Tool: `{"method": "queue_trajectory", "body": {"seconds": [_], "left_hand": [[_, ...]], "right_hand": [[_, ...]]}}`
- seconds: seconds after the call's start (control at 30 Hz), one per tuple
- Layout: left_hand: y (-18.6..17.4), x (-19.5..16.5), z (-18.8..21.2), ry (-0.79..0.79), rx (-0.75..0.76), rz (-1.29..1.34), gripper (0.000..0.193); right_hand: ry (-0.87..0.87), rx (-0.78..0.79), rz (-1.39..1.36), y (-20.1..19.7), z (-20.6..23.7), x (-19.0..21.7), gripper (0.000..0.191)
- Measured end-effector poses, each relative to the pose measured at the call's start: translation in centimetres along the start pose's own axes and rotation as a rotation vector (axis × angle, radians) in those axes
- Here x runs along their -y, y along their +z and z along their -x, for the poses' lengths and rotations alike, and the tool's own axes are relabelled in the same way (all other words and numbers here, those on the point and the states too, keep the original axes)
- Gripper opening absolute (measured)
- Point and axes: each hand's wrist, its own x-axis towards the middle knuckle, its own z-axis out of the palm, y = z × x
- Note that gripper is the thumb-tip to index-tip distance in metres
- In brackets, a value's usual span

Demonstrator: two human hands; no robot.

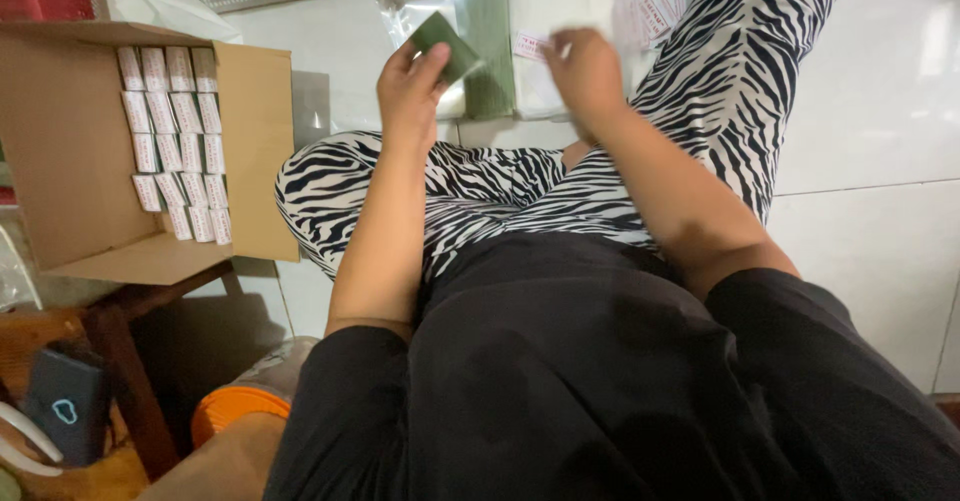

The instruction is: The person sits on the floor and wraps round white food items one at a time in clear plastic film, then folds a green leaf strip around each wrapped item, presses a red label sticker onto it, and places the finished package into a cardboard box.

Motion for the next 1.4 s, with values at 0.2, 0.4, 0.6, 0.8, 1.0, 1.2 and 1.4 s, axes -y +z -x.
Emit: {"method": "queue_trajectory", "body": {"seconds": [0.2,0.4,0.6,0.8,1.0,1.2,1.4], "left_hand": [[-4.3,0.3,-2.4,-0.007,-0.069,0.133,0.040],[-5.0,0.1,-4.0,-0.004,-0.069,0.146,0.038],[-4.6,-0.3,-4.3,-0.007,-0.021,0.147,0.038],[-4.3,-0.3,-3.5,-0.010,0.025,0.156,0.036],[-4.6,-0.3,-3.1,-0.010,0.014,0.149,0.035],[-4.7,-0.3,-2.7,-0.004,0.015,0.143,0.033],[-4.1,-0.4,-2.3,-0.020,0.023,0.129,0.035]], "right_hand": [[-0.217,0.151,0.541,5.0,1.6,-1.9,0.034],[-0.271,0.149,0.627,6.8,0.9,-0.9,0.023],[-0.128,0.234,0.277,5.2,-0.2,-1.7,0.024],[-0.144,0.271,0.337,5.2,-0.2,-1.2,0.031],[-0.276,0.216,0.523,6.8,0.9,-0.6,0.025],[-0.209,0.285,0.507,6.3,0.4,-0.9,0.026],[0.041,0.352,0.321,4.8,-0.3,-0.7,0.025]]}}
